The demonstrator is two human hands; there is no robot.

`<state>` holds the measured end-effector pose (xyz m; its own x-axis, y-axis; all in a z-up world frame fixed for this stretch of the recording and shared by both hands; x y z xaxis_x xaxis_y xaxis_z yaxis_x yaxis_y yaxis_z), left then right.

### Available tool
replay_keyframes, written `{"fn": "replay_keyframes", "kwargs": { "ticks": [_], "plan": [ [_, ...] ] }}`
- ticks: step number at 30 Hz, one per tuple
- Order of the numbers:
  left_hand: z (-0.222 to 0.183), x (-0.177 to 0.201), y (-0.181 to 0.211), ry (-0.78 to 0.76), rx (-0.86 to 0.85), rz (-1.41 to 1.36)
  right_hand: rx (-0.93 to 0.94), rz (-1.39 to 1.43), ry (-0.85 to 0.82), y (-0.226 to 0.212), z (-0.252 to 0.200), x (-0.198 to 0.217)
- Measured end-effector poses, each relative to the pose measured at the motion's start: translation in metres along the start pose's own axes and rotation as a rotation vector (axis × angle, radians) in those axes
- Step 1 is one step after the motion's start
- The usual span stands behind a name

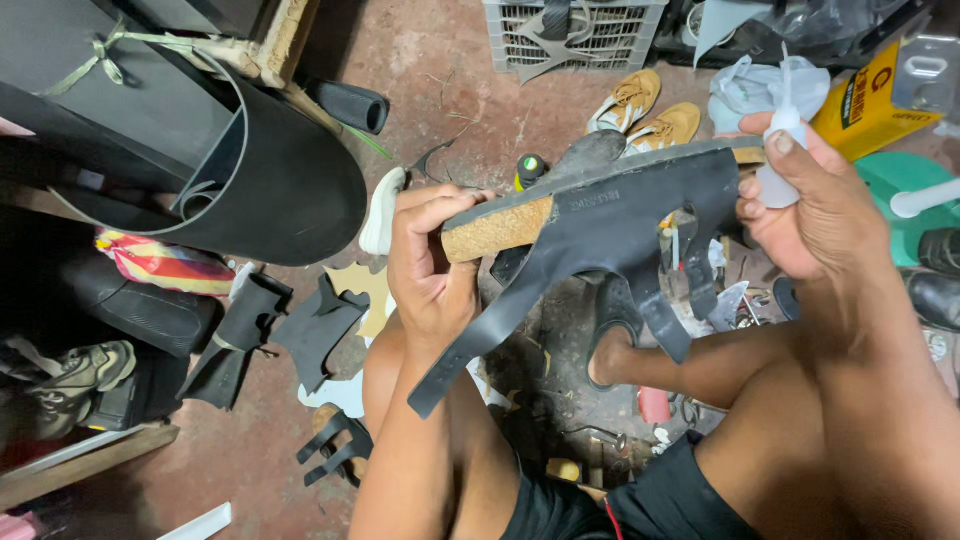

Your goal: The person hammers a sandal sole, applies liquid adhesive from a bottle to the edges of the shoe components, and presses a leather strap against the footbed to secure it.

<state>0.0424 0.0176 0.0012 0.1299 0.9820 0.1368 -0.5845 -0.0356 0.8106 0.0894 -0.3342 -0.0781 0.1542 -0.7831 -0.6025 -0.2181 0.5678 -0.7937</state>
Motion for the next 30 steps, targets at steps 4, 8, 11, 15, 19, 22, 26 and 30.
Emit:
{"fn": "replay_keyframes", "kwargs": {
  "ticks": [4, 8, 11, 15, 19, 22, 26, 30],
  "plan": [
    [0.006, -0.003, 0.01, -0.041, -0.051, 0.088, 0.117, -0.029, -0.021, 0.001, -0.003, 0.005],
    [0.012, -0.002, 0.027, -0.102, -0.045, 0.39, 0.165, -0.089, -0.057, -0.004, -0.009, 0.005],
    [0.014, -0.005, 0.038, -0.138, -0.068, 0.425, 0.181, -0.093, -0.079, -0.007, -0.013, 0.004],
    [0.014, 0.003, 0.037, -0.153, -0.031, 0.379, 0.186, -0.142, -0.096, -0.011, -0.016, -0.007],
    [0.011, 0.008, 0.034, -0.15, 0.018, 0.317, 0.265, -0.227, -0.131, -0.024, -0.023, -0.012],
    [0.007, 0.011, 0.033, -0.192, 0.039, 0.272, 0.386, -0.323, -0.128, -0.033, -0.033, -0.003],
    [0.005, 0.008, 0.034, -0.293, 0.04, 0.263, 0.401, -0.562, -0.015, -0.032, -0.054, 0.01],
    [0.006, 0.004, 0.033, -0.385, 0.038, 0.273, 0.415, -0.823, -0.025, -0.029, -0.077, -0.018]
  ]
}}
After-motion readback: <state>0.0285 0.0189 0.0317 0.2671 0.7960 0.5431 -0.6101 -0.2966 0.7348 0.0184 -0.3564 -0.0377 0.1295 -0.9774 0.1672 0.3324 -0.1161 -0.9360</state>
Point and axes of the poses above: each hand's wrist, its own z-axis towards the middle knuckle, its own x-axis out of the back of the hand, y = z × x, the point moved 5 cm from there along z, towards the middle knuckle, and after that the axes turned 13 degrees about -y, right-handed, at the moved point
